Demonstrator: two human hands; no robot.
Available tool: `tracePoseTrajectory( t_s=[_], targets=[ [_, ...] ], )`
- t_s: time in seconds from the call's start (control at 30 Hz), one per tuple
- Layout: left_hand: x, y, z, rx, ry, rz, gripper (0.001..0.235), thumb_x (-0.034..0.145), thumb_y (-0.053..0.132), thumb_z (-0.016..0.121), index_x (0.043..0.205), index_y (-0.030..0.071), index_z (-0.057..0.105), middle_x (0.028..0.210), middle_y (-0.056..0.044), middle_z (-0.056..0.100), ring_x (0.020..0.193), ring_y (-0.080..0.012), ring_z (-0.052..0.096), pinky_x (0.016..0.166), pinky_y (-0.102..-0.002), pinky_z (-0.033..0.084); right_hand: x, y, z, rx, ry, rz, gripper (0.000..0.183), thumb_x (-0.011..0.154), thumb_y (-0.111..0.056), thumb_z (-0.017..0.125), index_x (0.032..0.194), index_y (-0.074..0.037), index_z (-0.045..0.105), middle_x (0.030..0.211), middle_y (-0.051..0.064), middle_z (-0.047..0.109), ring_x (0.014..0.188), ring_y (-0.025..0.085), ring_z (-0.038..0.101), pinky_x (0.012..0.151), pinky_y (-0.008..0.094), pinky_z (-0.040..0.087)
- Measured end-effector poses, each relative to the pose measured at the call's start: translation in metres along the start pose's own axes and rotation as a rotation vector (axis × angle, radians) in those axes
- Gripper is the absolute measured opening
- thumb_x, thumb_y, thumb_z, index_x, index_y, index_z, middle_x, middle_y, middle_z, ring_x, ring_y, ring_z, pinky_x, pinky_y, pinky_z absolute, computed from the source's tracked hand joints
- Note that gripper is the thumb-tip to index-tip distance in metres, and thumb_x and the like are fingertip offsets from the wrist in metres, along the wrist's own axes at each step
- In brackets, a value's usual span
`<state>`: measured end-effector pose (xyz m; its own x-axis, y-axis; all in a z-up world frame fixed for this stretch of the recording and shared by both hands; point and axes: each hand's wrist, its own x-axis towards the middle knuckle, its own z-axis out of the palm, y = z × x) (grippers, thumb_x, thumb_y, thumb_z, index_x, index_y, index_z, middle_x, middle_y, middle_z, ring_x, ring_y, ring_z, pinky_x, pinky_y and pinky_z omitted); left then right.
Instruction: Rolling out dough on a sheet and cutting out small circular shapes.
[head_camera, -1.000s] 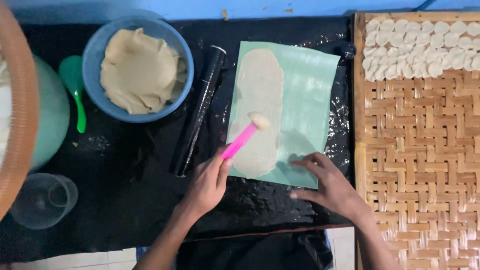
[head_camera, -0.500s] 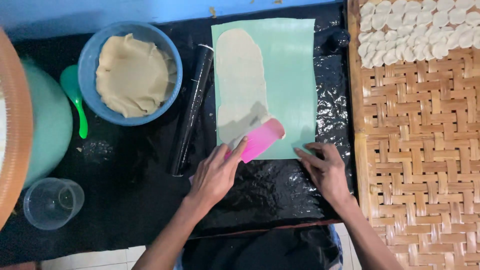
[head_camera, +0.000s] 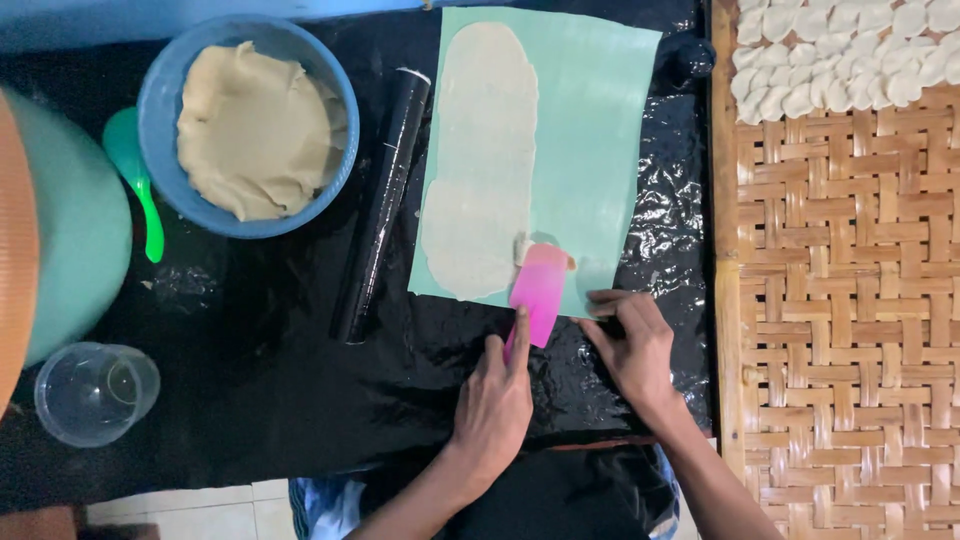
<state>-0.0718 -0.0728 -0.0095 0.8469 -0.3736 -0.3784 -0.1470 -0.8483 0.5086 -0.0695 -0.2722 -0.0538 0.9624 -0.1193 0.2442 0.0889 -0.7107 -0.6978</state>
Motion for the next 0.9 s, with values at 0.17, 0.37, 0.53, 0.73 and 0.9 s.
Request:
tracePoseTrajectory(
  t_s=[0.17,0.37,0.53,0.73,0.9],
  targets=[
    [0.002,0.009,0.002,0.112,-0.058,0.014,0.079,0.092,0.003,0.059,0.16,-0.002,0.02,0.1,-0.027,0.061,0.071,-0.0366,0.073,0.059,-0.043,0.062,-0.002,0.001,0.003,0.0,-0.007,0.022,0.024,0.072,-0.003,0.089,0.085,0.001,0.069,0.105,0.013,0.075,0.093,0.027,0.072,0.079,0.035,0.058],
    [0.002,0.017,-0.012,0.156,-0.151,0.043,0.078,0.091,0.005,0.06,0.157,-0.01,0.021,0.092,-0.027,0.065,0.064,-0.0362,0.073,0.054,-0.042,0.062,-0.005,0.001,0.005,0.01,0.005,0.036,0.023,0.072,-0.002,0.089,0.086,0.0,0.071,0.105,0.013,0.074,0.093,0.026,0.072,0.08,0.035,0.059],
    [-0.009,0.02,-0.022,0.165,-0.216,0.047,0.077,0.091,0.004,0.059,0.156,-0.013,0.022,0.091,-0.028,0.066,0.066,-0.0375,0.073,0.055,-0.044,0.062,-0.008,0.005,0.009,0.009,0.015,0.051,0.023,0.07,-0.001,0.089,0.085,0.0,0.071,0.104,0.012,0.075,0.093,0.026,0.072,0.079,0.035,0.059],
    [-0.027,0.027,-0.056,0.055,-0.235,0.061,0.07,0.094,0.013,0.059,0.154,-0.006,0.029,0.091,-0.026,0.065,0.065,-0.0402,0.071,0.057,-0.048,0.06,-0.01,0.005,0.007,0.055,0.02,0.112,0.027,0.071,0.0,0.089,0.084,0.001,0.065,0.106,0.013,0.073,0.093,0.026,0.072,0.077,0.035,0.058],
    [-0.021,0.031,-0.056,-0.072,-0.122,0.07,0.07,0.097,0.013,0.058,0.159,0.001,0.027,0.089,-0.024,0.065,0.063,-0.0392,0.071,0.054,-0.047,0.06,-0.007,0.003,0.006,0.055,0.018,0.086,0.029,0.07,0.0,0.089,0.084,0.001,0.063,0.106,0.014,0.071,0.093,0.027,0.071,0.077,0.036,0.057]
  ],
)
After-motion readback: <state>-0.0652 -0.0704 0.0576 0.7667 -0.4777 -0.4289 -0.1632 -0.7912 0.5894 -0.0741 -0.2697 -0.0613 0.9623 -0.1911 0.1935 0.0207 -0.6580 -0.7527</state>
